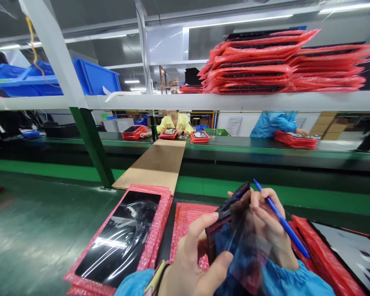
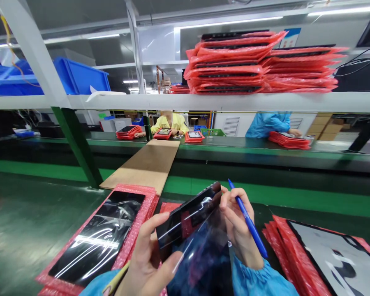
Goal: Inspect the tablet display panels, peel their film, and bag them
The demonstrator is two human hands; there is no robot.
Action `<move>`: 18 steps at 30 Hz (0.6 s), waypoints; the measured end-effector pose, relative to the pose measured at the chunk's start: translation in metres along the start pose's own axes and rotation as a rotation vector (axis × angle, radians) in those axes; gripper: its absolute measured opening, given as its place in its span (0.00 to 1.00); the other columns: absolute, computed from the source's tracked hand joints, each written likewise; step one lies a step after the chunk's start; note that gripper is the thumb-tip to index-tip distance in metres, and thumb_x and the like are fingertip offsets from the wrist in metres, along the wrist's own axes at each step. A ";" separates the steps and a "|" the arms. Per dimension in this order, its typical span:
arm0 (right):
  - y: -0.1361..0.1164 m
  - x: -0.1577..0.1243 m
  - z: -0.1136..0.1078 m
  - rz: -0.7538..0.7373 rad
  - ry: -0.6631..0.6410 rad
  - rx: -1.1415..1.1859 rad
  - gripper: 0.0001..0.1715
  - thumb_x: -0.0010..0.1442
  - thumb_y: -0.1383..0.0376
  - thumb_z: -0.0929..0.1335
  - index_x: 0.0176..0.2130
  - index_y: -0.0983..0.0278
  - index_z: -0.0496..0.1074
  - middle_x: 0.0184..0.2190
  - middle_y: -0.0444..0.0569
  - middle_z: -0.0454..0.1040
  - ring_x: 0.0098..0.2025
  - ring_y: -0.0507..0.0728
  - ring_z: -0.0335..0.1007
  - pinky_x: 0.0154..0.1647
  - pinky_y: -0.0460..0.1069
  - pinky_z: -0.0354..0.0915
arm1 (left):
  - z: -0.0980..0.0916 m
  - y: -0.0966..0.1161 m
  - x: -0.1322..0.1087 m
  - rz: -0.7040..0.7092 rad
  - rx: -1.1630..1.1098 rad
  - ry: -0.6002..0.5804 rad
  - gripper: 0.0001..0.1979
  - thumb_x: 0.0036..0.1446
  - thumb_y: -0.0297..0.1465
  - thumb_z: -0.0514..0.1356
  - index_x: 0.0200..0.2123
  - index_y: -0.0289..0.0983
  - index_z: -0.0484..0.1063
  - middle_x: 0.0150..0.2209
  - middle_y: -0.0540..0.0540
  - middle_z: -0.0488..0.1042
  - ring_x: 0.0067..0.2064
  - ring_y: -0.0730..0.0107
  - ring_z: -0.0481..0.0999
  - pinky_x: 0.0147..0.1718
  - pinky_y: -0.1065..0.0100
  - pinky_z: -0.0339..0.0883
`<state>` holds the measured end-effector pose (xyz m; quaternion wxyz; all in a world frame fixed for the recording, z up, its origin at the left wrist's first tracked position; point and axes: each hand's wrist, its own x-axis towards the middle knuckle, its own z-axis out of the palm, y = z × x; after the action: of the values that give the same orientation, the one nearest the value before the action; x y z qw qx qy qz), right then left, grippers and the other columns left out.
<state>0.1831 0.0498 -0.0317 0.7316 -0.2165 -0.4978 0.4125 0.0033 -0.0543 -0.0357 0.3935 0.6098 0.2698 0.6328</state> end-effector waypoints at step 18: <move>-0.008 -0.005 0.002 0.067 -0.019 0.072 0.19 0.44 0.65 0.76 0.34 0.57 0.67 0.23 0.36 0.66 0.23 0.50 0.62 0.48 0.55 0.65 | 0.007 0.000 -0.010 -0.059 -0.036 0.116 0.33 0.56 0.35 0.65 0.61 0.47 0.55 0.44 0.45 0.77 0.42 0.60 0.80 0.43 0.62 0.73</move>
<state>0.1836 0.0406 -0.0281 0.7198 -0.2027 -0.4822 0.4565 0.0099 -0.0639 -0.0403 0.4067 0.5568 0.2983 0.6600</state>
